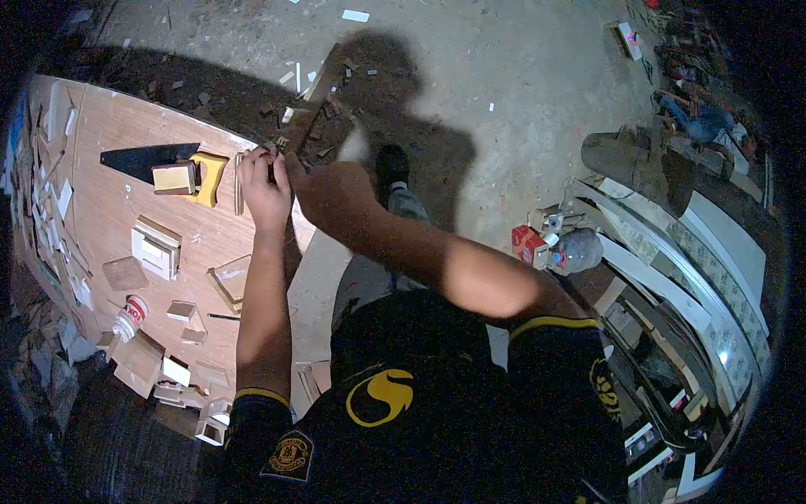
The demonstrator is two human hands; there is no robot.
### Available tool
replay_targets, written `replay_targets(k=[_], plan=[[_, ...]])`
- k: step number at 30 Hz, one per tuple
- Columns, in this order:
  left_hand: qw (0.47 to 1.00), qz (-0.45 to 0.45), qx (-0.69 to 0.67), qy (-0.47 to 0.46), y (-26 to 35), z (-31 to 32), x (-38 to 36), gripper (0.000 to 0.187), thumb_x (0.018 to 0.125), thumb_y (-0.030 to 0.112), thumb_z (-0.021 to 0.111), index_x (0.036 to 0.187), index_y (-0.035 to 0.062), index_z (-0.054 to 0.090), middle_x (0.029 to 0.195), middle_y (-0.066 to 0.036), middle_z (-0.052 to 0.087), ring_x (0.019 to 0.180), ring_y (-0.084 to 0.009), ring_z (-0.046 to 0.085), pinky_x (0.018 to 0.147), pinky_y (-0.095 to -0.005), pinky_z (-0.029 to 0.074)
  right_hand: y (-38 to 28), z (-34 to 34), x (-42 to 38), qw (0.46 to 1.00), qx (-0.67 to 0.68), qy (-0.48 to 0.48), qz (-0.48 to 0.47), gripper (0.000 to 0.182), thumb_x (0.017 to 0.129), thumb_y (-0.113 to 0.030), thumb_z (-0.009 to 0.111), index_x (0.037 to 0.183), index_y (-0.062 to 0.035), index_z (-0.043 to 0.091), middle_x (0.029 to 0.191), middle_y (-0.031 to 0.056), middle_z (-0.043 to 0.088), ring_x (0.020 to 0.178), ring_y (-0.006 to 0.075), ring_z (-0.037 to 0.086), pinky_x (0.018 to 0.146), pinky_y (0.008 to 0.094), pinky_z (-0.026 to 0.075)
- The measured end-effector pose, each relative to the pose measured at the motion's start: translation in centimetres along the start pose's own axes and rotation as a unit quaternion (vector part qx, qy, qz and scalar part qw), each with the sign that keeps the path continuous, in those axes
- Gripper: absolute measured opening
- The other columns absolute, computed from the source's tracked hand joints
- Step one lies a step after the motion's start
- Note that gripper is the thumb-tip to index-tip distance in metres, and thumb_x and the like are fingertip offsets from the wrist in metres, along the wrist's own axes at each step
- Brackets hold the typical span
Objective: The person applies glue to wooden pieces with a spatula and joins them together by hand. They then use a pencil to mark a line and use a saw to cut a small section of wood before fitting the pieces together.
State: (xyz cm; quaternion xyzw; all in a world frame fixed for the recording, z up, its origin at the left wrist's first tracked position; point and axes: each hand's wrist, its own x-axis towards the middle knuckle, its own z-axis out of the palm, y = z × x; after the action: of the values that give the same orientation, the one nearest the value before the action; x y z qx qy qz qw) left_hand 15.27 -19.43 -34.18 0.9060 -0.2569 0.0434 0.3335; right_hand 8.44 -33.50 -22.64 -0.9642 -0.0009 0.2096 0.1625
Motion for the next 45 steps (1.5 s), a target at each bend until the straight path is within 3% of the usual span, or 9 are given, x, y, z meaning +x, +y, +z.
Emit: replay_targets(k=[11, 17, 19, 29, 35, 37, 41, 43, 45], plan=[[1.000, 0.013, 0.014, 0.000, -0.2, 0.1, -0.2, 0.012, 0.086, 0.009, 0.064, 0.093, -0.0009, 0.063, 0.101, -0.017, 0.059, 0.099, -0.0364, 0.052, 0.094, -0.0458, 0.041, 0.2, 0.0, -0.6, 0.999, 0.029, 0.024, 0.003, 0.061, 0.083, -0.015, 0.059, 0.140, -0.0011, 0.041, 0.060, 0.0091, 0.063, 0.048, 0.0214, 0.061, 0.044, 0.0348, 0.047], [1.000, 0.006, 0.013, 0.001, -0.4, 0.2, -0.3, 0.014, 0.086, 0.009, 0.063, 0.096, -0.0009, 0.063, 0.103, -0.016, 0.059, 0.101, -0.0367, 0.051, 0.095, -0.0458, 0.041, 0.2, -1.3, -1.3, 0.999, -0.001, -0.040, 0.001, 0.062, 0.083, -0.015, 0.059, 0.140, -0.0013, 0.040, 0.059, 0.0085, 0.063, 0.048, 0.0208, 0.061, 0.045, 0.0339, 0.047], [1.000, 0.011, 0.013, -0.002, -0.3, 0.1, -0.1, 0.013, 0.086, 0.009, 0.063, 0.095, -0.0010, 0.063, 0.104, -0.016, 0.059, 0.101, -0.0368, 0.051, 0.094, -0.0459, 0.041, -0.4, -0.4, 0.2, 1.000, 0.011, 0.018, 0.007, 0.062, 0.082, -0.014, 0.059, 0.140, -0.0010, 0.040, 0.058, 0.0083, 0.063, 0.047, 0.0203, 0.061, 0.044, 0.0334, 0.047], [1.000, 0.013, 0.001, 0.006, -0.3, 0.1, -0.1, 0.008, 0.086, 0.009, 0.063, 0.088, 0.0006, 0.063, 0.100, -0.017, 0.059, 0.096, -0.0352, 0.051, 0.098, -0.0475, 0.039, -0.2, 0.0, -0.6, 1.000, -0.001, -0.017, -0.009, 0.061, 0.084, -0.014, 0.057, 0.140, -0.0006, 0.039, 0.057, 0.0093, 0.062, 0.045, 0.0207, 0.060, 0.043, 0.0337, 0.046], [1.000, 0.011, 0.009, 0.004, -0.3, 0.3, -0.2, 0.012, 0.086, 0.010, 0.064, 0.092, -0.0010, 0.064, 0.104, -0.017, 0.060, 0.101, -0.0371, 0.051, 0.095, -0.0454, 0.040, 0.8, -1.2, -1.6, 0.998, 0.027, -0.054, -0.001, 0.064, 0.083, -0.013, 0.057, 0.143, -0.0017, 0.035, 0.059, 0.0096, 0.063, 0.048, 0.0222, 0.062, 0.043, 0.0344, 0.047], [1.000, 0.019, 0.016, 0.002, -0.2, 0.1, 0.0, 0.012, 0.086, 0.010, 0.064, 0.092, -0.0009, 0.064, 0.105, -0.017, 0.059, 0.100, -0.0369, 0.051, 0.095, -0.0456, 0.040, 0.7, -0.1, 0.6, 0.999, 0.030, 0.006, 0.009, 0.066, 0.083, -0.012, 0.057, 0.144, -0.0029, 0.033, 0.060, 0.0095, 0.064, 0.051, 0.0222, 0.063, 0.044, 0.0348, 0.048], [1.000, 0.008, 0.017, -0.001, -0.1, 0.2, 0.1, 0.013, 0.086, 0.010, 0.064, 0.093, -0.0007, 0.064, 0.105, -0.017, 0.060, 0.100, -0.0367, 0.051, 0.096, -0.0460, 0.041, 0.4, -1.6, -1.3, 1.000, 0.012, -0.024, -0.002, 0.070, 0.082, -0.010, 0.057, 0.146, -0.0033, 0.030, 0.060, 0.0090, 0.064, 0.051, 0.0221, 0.063, 0.045, 0.0345, 0.048], [1.000, 0.009, 0.005, 0.016, -0.2, 0.3, -0.1, 0.009, 0.086, 0.009, 0.063, 0.089, 0.0002, 0.063, 0.100, -0.015, 0.059, 0.097, -0.0349, 0.050, 0.097, -0.0464, 0.039, 0.5, -1.7, -2.2, 0.998, 0.041, -0.038, -0.003, 0.036, 0.086, -0.013, 0.052, 0.119, 0.0013, 0.051, 0.062, 0.0127, 0.065, 0.052, 0.0267, 0.065, 0.044, 0.0416, 0.049], [1.000, 0.003, 0.011, 0.009, -0.2, 0.3, -0.3, 0.011, 0.086, 0.009, 0.063, 0.091, -0.0001, 0.063, 0.102, -0.016, 0.059, 0.100, -0.0360, 0.051, 0.097, -0.0464, 0.040, 0.2, 0.3, -0.1, 0.999, 0.037, -0.033, -0.007, 0.039, 0.086, -0.013, 0.052, 0.122, 0.0023, 0.050, 0.064, 0.0132, 0.065, 0.054, 0.0262, 0.066, 0.045, 0.0414, 0.050]])
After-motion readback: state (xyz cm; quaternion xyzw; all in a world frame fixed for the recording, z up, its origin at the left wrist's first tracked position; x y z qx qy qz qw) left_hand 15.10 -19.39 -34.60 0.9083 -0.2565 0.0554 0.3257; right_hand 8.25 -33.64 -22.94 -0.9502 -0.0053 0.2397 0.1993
